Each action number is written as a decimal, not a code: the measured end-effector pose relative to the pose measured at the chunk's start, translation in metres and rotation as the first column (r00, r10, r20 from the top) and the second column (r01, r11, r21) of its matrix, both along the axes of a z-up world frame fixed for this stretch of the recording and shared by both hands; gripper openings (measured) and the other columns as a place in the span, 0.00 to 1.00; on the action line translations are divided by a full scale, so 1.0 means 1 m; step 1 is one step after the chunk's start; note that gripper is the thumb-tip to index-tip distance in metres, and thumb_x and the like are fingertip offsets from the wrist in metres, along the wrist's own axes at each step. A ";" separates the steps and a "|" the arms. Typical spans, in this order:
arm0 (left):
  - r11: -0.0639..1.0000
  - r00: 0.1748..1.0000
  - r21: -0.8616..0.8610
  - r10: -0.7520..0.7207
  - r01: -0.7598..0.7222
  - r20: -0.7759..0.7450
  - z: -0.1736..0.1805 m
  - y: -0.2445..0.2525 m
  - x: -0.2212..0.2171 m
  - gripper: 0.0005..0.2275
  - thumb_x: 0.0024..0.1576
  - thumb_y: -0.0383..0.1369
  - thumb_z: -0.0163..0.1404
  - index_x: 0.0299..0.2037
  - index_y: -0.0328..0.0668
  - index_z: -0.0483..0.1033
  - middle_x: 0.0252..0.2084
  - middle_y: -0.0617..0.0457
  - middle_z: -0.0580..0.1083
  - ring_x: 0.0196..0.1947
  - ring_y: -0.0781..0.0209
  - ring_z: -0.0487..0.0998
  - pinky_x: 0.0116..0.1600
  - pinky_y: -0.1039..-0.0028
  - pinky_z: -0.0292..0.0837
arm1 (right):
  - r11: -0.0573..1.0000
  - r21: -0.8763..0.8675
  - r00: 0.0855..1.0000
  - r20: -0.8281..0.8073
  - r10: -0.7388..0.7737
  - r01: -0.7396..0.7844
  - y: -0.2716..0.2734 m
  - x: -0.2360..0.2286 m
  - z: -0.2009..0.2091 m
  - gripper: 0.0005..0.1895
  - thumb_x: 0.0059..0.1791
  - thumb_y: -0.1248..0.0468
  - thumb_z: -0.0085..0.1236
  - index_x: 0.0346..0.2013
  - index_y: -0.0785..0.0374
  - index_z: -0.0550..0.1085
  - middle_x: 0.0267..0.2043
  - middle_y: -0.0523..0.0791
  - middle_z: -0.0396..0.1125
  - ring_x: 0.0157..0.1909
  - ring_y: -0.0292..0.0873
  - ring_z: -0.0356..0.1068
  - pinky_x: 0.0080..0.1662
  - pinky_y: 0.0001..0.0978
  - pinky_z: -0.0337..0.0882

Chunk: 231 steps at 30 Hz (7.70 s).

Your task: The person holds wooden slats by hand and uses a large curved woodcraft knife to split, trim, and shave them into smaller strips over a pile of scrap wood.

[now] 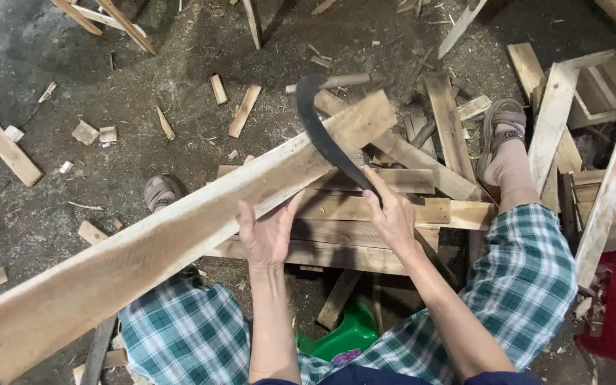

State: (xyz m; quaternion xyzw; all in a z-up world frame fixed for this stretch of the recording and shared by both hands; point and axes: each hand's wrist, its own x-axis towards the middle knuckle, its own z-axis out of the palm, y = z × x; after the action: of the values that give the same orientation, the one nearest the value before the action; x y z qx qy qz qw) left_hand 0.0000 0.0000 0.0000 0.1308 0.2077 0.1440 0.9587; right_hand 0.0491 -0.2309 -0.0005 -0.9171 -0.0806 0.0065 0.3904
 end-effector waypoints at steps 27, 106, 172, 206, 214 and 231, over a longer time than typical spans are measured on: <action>0.992 0.995 0.120 0.043 -0.032 -0.093 0.079 -0.030 0.009 0.38 0.55 0.48 0.58 0.66 0.31 0.52 0.67 0.21 0.49 0.64 0.29 0.66 0.67 0.49 0.67 | 0.990 -0.072 0.979 0.155 0.129 -0.119 -0.005 -0.027 -0.007 0.23 0.53 0.55 0.49 0.63 0.28 0.71 0.27 0.47 0.69 0.27 0.55 0.73 0.32 0.41 0.73; 0.816 0.972 0.575 -0.079 -0.065 0.223 -0.011 -0.009 0.004 0.26 0.63 0.33 0.49 0.72 0.48 0.58 0.67 0.41 0.68 0.66 0.41 0.69 0.66 0.42 0.70 | 0.974 0.096 0.978 0.001 -0.207 0.206 -0.047 -0.007 -0.019 0.18 0.55 0.51 0.44 0.57 0.40 0.76 0.34 0.55 0.75 0.41 0.62 0.74 0.43 0.52 0.72; 0.778 0.901 0.460 0.404 -0.428 0.157 0.050 -0.003 0.005 0.15 0.44 0.11 0.59 0.37 0.40 0.81 0.40 0.47 0.79 0.42 0.50 0.80 0.55 0.60 0.76 | 0.923 0.313 0.970 0.164 0.179 -0.223 -0.003 -0.056 -0.034 0.13 0.52 0.57 0.53 0.44 0.58 0.80 0.34 0.50 0.76 0.39 0.45 0.78 0.40 0.38 0.75; 0.534 0.841 0.673 0.153 -0.512 0.518 0.046 0.044 -0.008 0.11 0.49 0.25 0.64 0.33 0.34 0.72 0.35 0.40 0.70 0.39 0.48 0.73 0.49 0.64 0.71 | 0.900 0.264 0.933 0.199 0.300 -0.346 0.027 -0.084 0.017 0.18 0.52 0.55 0.49 0.50 0.56 0.80 0.35 0.49 0.78 0.35 0.56 0.78 0.36 0.44 0.78; 0.529 0.859 0.694 0.148 -0.488 0.491 0.047 0.044 -0.011 0.10 0.51 0.26 0.63 0.32 0.33 0.71 0.36 0.42 0.69 0.38 0.54 0.72 0.47 0.71 0.70 | 0.909 0.250 0.938 0.183 0.295 -0.334 0.027 -0.084 0.001 0.16 0.50 0.60 0.53 0.50 0.59 0.80 0.34 0.51 0.78 0.36 0.59 0.77 0.35 0.47 0.78; 0.528 0.865 0.706 0.124 -0.472 0.486 0.038 0.048 -0.011 0.11 0.46 0.23 0.65 0.30 0.37 0.72 0.35 0.42 0.71 0.40 0.49 0.74 0.56 0.50 0.70 | 0.887 0.275 0.922 0.222 0.317 -0.371 0.028 -0.084 0.006 0.19 0.51 0.53 0.50 0.50 0.54 0.81 0.36 0.46 0.79 0.36 0.52 0.79 0.36 0.41 0.79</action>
State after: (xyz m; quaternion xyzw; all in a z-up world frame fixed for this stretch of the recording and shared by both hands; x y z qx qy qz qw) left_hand -0.0108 0.0476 0.0381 0.4823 -0.0494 0.4093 0.7729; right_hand -0.0353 -0.2028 0.0052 -0.8118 -0.2756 -0.0155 0.5146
